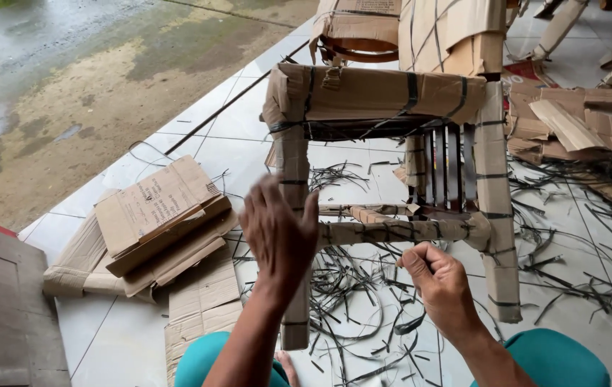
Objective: Tying plastic strips around a cardboard-covered chair frame to secure the packaging.
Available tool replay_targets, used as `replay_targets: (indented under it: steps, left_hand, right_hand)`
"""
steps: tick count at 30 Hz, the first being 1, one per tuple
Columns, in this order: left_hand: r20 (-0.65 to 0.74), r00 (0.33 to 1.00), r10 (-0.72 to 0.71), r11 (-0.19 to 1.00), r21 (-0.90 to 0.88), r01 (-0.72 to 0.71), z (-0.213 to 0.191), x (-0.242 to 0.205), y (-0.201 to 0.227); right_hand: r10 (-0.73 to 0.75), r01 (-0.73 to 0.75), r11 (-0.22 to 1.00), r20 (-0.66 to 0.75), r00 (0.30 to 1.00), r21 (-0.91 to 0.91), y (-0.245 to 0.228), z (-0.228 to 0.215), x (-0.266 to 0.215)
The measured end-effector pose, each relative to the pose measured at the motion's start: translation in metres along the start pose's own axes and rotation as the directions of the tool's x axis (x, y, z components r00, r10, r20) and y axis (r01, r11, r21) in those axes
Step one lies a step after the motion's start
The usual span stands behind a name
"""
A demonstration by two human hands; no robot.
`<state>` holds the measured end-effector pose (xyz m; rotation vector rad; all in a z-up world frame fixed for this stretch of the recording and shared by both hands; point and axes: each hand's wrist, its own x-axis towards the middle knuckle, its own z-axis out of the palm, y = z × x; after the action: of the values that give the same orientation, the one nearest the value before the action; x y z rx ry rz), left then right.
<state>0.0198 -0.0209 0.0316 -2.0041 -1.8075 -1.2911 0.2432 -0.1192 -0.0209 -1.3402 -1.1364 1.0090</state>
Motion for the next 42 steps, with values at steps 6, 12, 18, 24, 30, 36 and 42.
replay_targets:
  steps: [6,12,18,24,30,36,42]
  left_hand:
    - [0.322,0.908,-0.268,0.932,-0.153,0.329,0.030,0.056,-0.012]
    - [0.483,0.830,-0.279,0.790,-0.376,0.485,0.041,0.067,-0.018]
    - [0.540,0.718,-0.438,0.642,-0.372,0.671,0.053,0.070,-0.028]
    - [0.680,0.567,-0.465,0.329,-0.462,0.824,0.028,0.069,-0.022]
    - [0.827,0.388,-0.406,-0.236,-0.505,0.830,0.053,0.065,-0.045]
    - [0.680,0.536,-0.501,-0.207,-0.695,0.689,0.078,0.069,-0.060]
    - [0.183,0.817,-0.547,0.486,-0.725,0.488,0.045,0.075,-0.045]
  right_hand:
    - [-0.019,0.020,0.995,-0.008,1.000,0.099,0.014,0.035,0.010]
    - [-0.093,0.081,0.983,-0.067,0.993,-0.167,-0.016,0.047,0.049]
    - [-0.136,0.119,0.969,-0.063,0.989,-0.218,-0.057,0.082,0.127]
    - [-0.094,0.099,0.994,0.109,0.990,-0.043,-0.040,0.135,0.167]
    - [-0.026,0.028,1.000,0.168,0.985,-0.011,-0.085,0.135,0.144]
    - [0.029,-0.028,1.000,0.217,0.976,-0.011,-0.080,0.134,0.159]
    - [0.045,-0.023,0.993,0.186,0.982,-0.119,-0.107,0.118,0.151]
